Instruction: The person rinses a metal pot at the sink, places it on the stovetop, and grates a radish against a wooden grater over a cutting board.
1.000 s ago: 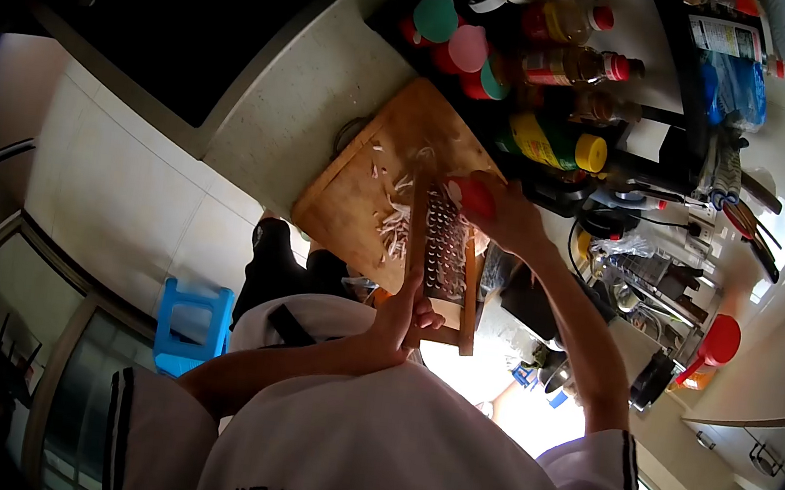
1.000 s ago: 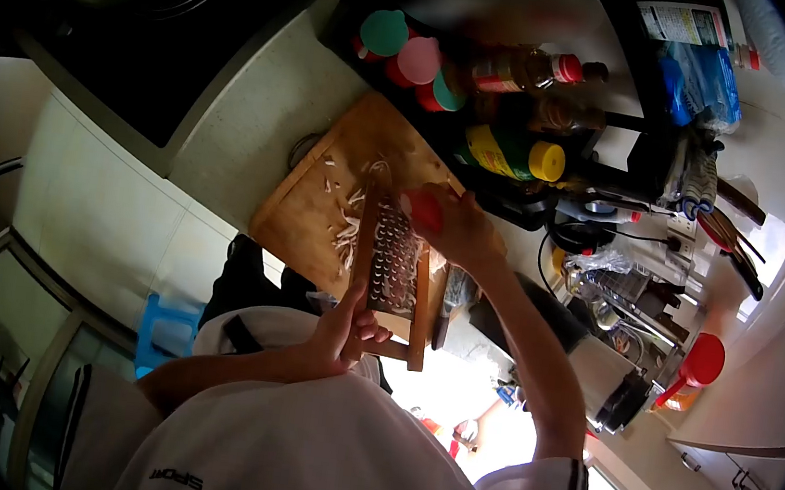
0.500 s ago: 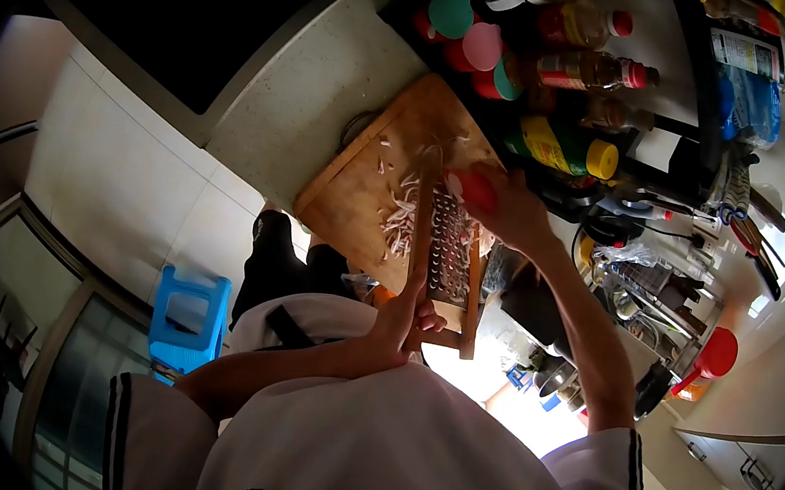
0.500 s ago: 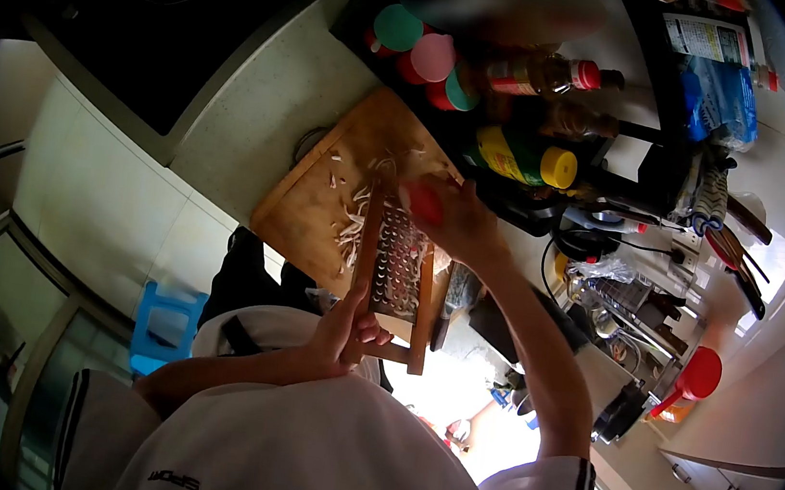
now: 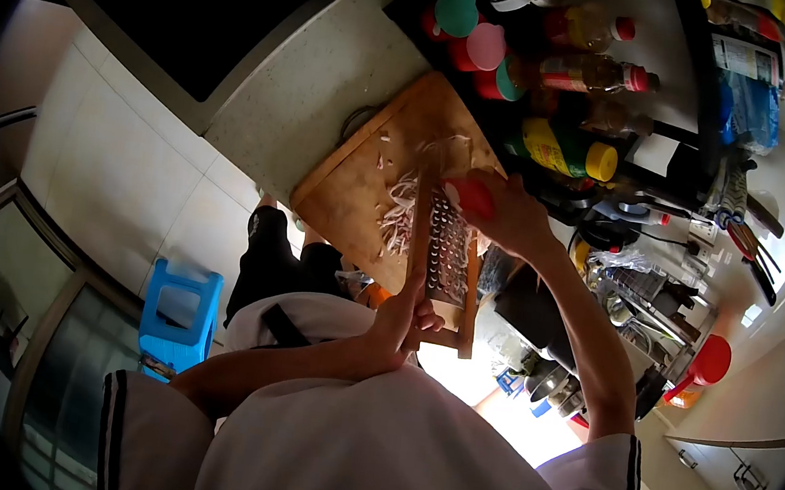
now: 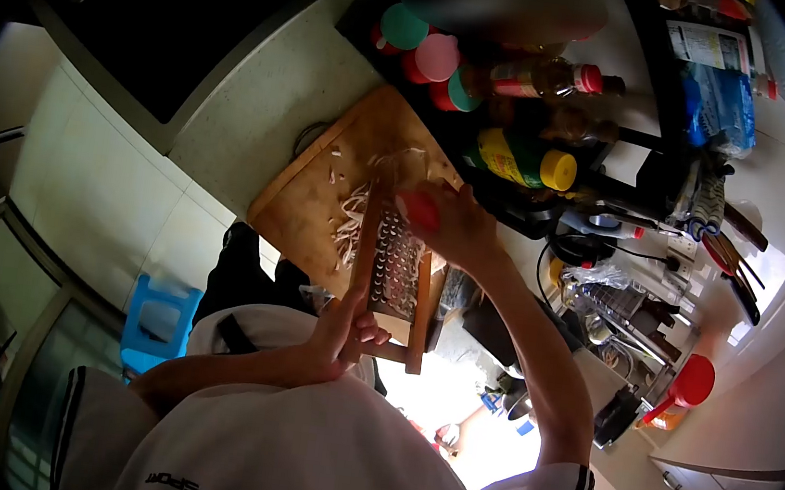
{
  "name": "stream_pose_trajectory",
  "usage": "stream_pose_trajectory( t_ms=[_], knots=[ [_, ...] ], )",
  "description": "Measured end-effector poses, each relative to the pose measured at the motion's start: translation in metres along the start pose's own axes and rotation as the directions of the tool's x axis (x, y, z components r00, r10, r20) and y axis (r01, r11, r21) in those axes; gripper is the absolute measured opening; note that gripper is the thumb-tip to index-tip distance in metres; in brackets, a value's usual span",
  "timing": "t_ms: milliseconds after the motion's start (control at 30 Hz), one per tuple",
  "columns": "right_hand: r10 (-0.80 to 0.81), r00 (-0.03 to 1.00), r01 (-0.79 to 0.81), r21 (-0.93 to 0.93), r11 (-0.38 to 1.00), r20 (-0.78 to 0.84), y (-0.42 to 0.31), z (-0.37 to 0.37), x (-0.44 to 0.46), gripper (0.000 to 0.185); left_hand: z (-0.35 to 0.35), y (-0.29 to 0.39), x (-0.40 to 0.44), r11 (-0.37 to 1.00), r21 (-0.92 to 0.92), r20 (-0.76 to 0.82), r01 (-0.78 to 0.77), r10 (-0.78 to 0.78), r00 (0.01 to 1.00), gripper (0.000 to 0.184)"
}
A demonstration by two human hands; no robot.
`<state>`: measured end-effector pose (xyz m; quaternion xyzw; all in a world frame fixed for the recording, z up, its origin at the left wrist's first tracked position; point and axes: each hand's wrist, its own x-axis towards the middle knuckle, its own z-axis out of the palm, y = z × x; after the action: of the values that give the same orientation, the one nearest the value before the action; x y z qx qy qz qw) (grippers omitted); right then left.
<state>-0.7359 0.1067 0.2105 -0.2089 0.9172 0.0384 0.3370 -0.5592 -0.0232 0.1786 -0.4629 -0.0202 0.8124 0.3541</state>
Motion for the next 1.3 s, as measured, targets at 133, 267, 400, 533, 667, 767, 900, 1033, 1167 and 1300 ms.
stream_pose_trajectory(
  t_ms=[133,267,400,533,667,767,900,1033,1167,1300],
  knots=[
    [0.001,0.999,-0.002,0.039,0.999,0.039,-0.015,-0.039,-0.062,0.060,-0.002,0.000,-0.001,1.000,-0.002,-0.042,0.014,-0.014,0.999,0.040],
    [-0.010,0.999,0.008,0.047,0.999,0.042,-0.021,-0.021,-0.074,0.060,-0.002,0.001,0.002,0.999,0.005,-0.051,0.036,-0.036,0.998,0.039],
    [0.058,0.990,-0.046,0.094,0.994,-0.128,0.003,0.030,-0.003,0.057,0.000,-0.003,0.002,0.998,-0.034,-0.052,0.043,-0.045,0.998,0.038],
    [-0.051,0.983,0.008,-0.237,0.971,-0.175,0.007,0.012,0.003,0.055,-0.001,-0.004,0.001,0.998,-0.055,-0.053,0.041,-0.044,0.998,0.038],
    [-0.097,0.987,0.089,-0.062,0.994,-0.126,0.022,-0.024,-0.028,0.056,0.000,-0.001,-0.004,0.999,0.032,-0.051,0.005,-0.003,0.999,0.039],
    [-0.114,0.989,0.109,0.061,0.992,0.091,-0.006,-0.050,-0.076,0.057,0.008,0.003,-0.006,0.999,0.036,-0.058,0.001,0.001,0.998,0.043],
    [-0.129,0.989,0.114,0.196,0.974,0.070,-0.010,-0.021,-0.096,0.059,-0.001,-0.001,0.002,0.998,0.053,-0.054,0.033,-0.030,0.998,0.049],
    [0.017,0.986,-0.003,0.089,0.996,-0.163,0.008,0.039,-0.008,0.055,-0.002,-0.007,0.004,0.999,0.028,-0.073,0.042,-0.040,0.997,0.039],
    [-0.065,0.980,0.034,-0.163,0.986,-0.189,0.018,0.031,0.011,0.053,0.002,-0.003,-0.004,0.999,-0.002,-0.057,0.033,-0.033,0.998,0.040],
    [-0.014,1.000,0.013,0.104,0.995,0.008,0.007,-0.024,-0.045,0.055,0.007,0.002,-0.007,1.000,-0.001,-0.069,0.027,-0.027,0.997,0.040]
  ],
)
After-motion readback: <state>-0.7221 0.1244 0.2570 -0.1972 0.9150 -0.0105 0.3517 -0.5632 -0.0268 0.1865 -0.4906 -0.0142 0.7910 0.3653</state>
